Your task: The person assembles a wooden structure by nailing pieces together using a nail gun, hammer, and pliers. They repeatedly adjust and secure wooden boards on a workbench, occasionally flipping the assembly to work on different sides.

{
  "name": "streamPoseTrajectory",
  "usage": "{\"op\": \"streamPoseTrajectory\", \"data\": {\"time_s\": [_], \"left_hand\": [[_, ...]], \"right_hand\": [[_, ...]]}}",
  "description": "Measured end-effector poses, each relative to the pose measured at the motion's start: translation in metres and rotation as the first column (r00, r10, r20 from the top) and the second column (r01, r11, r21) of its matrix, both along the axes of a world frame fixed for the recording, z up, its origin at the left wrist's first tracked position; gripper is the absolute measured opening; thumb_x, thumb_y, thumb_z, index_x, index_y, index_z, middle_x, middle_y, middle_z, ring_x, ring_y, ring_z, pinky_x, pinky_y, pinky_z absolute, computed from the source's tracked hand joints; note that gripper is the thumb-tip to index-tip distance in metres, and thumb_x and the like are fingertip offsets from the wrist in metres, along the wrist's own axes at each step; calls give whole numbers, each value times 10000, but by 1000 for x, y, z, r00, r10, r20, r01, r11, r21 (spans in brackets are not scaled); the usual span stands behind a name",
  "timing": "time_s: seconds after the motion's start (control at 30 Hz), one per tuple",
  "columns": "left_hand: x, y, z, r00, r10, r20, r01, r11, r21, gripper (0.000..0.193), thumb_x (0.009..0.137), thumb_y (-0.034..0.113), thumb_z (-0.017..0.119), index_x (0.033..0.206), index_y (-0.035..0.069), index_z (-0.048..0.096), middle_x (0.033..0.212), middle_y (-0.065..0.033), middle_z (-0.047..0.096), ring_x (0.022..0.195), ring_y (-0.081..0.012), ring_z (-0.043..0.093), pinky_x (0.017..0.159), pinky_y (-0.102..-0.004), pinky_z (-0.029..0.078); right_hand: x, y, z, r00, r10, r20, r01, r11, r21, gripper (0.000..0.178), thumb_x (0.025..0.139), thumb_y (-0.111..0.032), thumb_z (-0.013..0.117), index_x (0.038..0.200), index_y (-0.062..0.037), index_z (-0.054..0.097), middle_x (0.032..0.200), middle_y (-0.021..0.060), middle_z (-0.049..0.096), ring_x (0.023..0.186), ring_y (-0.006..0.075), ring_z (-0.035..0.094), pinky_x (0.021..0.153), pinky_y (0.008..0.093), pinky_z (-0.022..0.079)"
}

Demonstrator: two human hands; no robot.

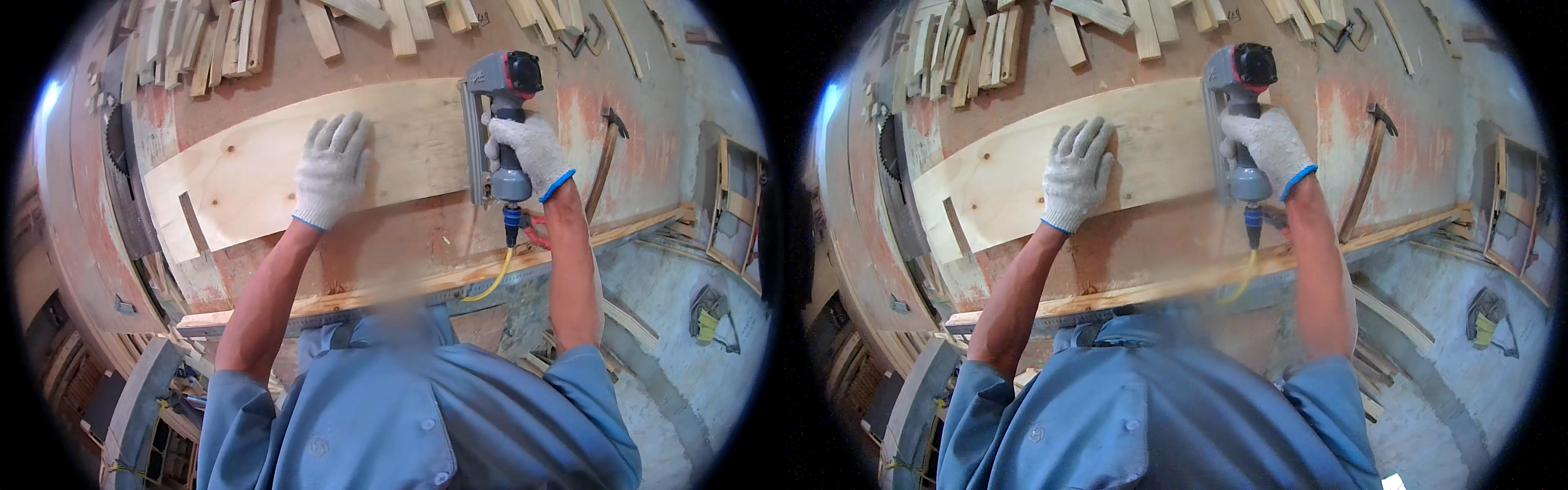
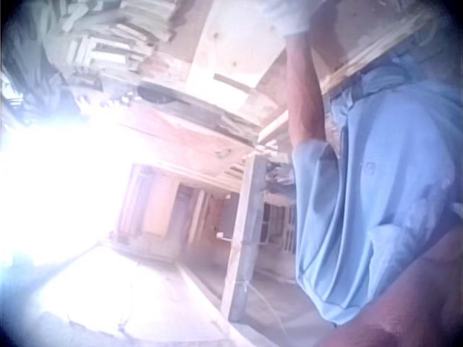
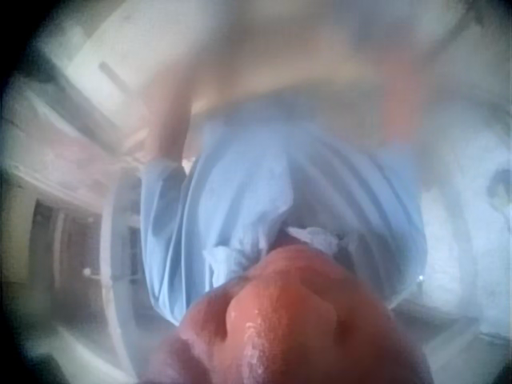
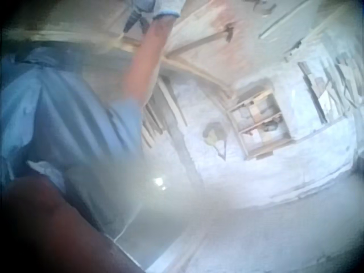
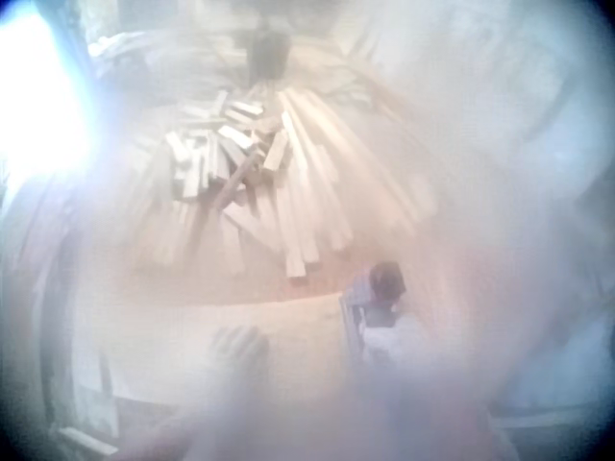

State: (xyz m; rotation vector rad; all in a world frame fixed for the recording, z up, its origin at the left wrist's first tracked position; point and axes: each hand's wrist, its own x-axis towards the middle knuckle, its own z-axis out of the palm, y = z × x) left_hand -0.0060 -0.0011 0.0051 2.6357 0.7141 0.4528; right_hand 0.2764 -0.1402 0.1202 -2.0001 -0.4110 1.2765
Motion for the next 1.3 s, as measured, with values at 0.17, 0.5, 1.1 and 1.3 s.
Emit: {"op": "streamPoseTrajectory", "data": {"time_s": [0.17, 0.5, 1.1, 1.3], "left_hand": [[-3, 0, 2, 1000, 7, 0, -7, 999, -36, 435, 997, 244, 604, 1398, 75, 617, 1458, -147, 582, 1358, -365, 517, 1197, -541, 349], [-8, 2, 6, 973, 21, 230, 2, 995, -100, 337, 905, 222, 664, 1200, 63, 634, 1244, -147, 610, 1208, -370, 556, 1121, -509, 402], [-283, 99, -6, 580, 807, -113, -813, 563, -148, 649, 977, 302, 615, 1473, -94, 478, 1385, -327, 601, 1237, -475, 609, 1086, -488, 469], [-215, 30, -13, 816, 568, -105, -563, 823, 77, 691, 930, 274, 687, 1560, 102, 463, 1461, -282, 533, 1404, -470, 469, 1190, -576, 340]], "right_hand": [[-25, 15, 9, 995, 58, -86, -52, 996, 70, 297, 910, -227, 667, 1103, -3, 674, 696, 63, 643, 581, 165, 630, 571, 325, 518], [-71, 42, 11, 996, 87, 3, -87, 996, 3, 268, 935, -269, 699, 861, -11, 699, 682, 72, 680, 576, 179, 646, 564, 339, 516], [-149, 59, 19, 997, 47, 57, -48, 999, 21, 289, 919, -237, 676, 1087, -2, 652, 714, 70, 645, 575, 184, 637, 551, 349, 547], [-148, 50, 24, 999, -42, 13, 42, 999, 27, 299, 925, -237, 679, 1106, 0, 658, 728, 67, 649, 582, 174, 637, 554, 355, 555]]}}
